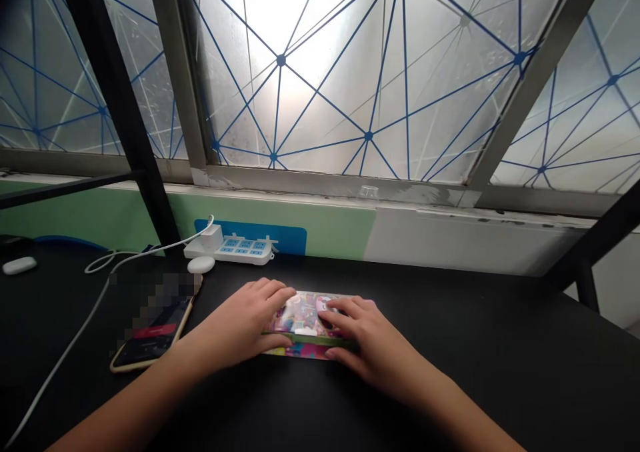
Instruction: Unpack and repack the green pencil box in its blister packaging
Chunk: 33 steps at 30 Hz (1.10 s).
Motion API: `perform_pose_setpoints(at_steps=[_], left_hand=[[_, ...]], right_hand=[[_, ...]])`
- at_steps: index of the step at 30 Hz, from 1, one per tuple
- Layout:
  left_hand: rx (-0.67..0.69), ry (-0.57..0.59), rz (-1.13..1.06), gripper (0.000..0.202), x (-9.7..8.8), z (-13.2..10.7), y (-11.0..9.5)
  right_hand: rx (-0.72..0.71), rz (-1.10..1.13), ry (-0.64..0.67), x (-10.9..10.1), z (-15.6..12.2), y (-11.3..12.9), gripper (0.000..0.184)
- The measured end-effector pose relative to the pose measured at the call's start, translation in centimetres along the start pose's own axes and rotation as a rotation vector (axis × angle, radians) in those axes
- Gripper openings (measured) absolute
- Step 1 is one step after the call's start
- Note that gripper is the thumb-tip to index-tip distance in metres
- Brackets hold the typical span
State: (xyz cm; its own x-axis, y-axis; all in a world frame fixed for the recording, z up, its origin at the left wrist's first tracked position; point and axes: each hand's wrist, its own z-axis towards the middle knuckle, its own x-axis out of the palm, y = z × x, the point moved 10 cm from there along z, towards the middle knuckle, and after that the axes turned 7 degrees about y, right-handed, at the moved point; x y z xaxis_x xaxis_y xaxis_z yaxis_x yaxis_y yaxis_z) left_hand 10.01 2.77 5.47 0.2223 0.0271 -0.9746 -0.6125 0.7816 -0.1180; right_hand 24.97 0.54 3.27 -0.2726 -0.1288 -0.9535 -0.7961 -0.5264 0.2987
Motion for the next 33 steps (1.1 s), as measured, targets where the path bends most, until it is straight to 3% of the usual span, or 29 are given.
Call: perform_pose_setpoints(at_steps=[4,8,12,16,19,22,25,27,29,33], left_hand=[[-0.052,0.016,-0.105,0.091,1.4,0.1,2.0],[-0.100,0.070,-0.191,0.085,2.5,0.1,2.8],[-0.040,-0.035,-0.138,0.090,0.9,0.1,1.8],[-0.007,-0.136,0.012,0.106,-0.5,0.1,1.0],[-0.006,-0.200,0.106,0.113,-1.5,0.0,1.2],[-0.041,-0.294,0.166,0.095,-3.1,-0.5,1.8],[-0.030,-0.215,0.164,0.053,-2.9,-0.5,1.6],[-0.010,-0.092,0.139,0.034,-1.9,-0.3,1.2],[-0.010,-0.017,0.116,0.033,-1.2,-0.3,0.9],[-0.058,-0.013,0.073,0.051,-1.0,-0.6,1.3]], right_hand=[[-0.032,-0.054,-0.061,-0.1,0.2,0.8,0.042],[-0.051,-0.003,-0.072,-0.6,0.6,0.5,0.040],[0.054,0.004,-0.113,-2.1,1.8,-2.1,0.064],[0.123,-0.032,-0.032,-2.8,3.6,-3.8,0.077],[0.113,-0.130,-0.134,-4.1,3.9,-2.7,0.075],[0.054,-0.329,-0.320,-4.8,2.7,0.4,0.064],[-0.048,-0.513,-0.427,-3.2,0.9,3.8,0.031],[-0.106,-0.571,-0.462,-1.7,0.0,5.3,0.023],[-0.132,-0.569,-0.457,-0.2,-0.2,5.8,0.028],[-0.143,-0.473,-0.336,2.0,0.9,5.3,0.035]])
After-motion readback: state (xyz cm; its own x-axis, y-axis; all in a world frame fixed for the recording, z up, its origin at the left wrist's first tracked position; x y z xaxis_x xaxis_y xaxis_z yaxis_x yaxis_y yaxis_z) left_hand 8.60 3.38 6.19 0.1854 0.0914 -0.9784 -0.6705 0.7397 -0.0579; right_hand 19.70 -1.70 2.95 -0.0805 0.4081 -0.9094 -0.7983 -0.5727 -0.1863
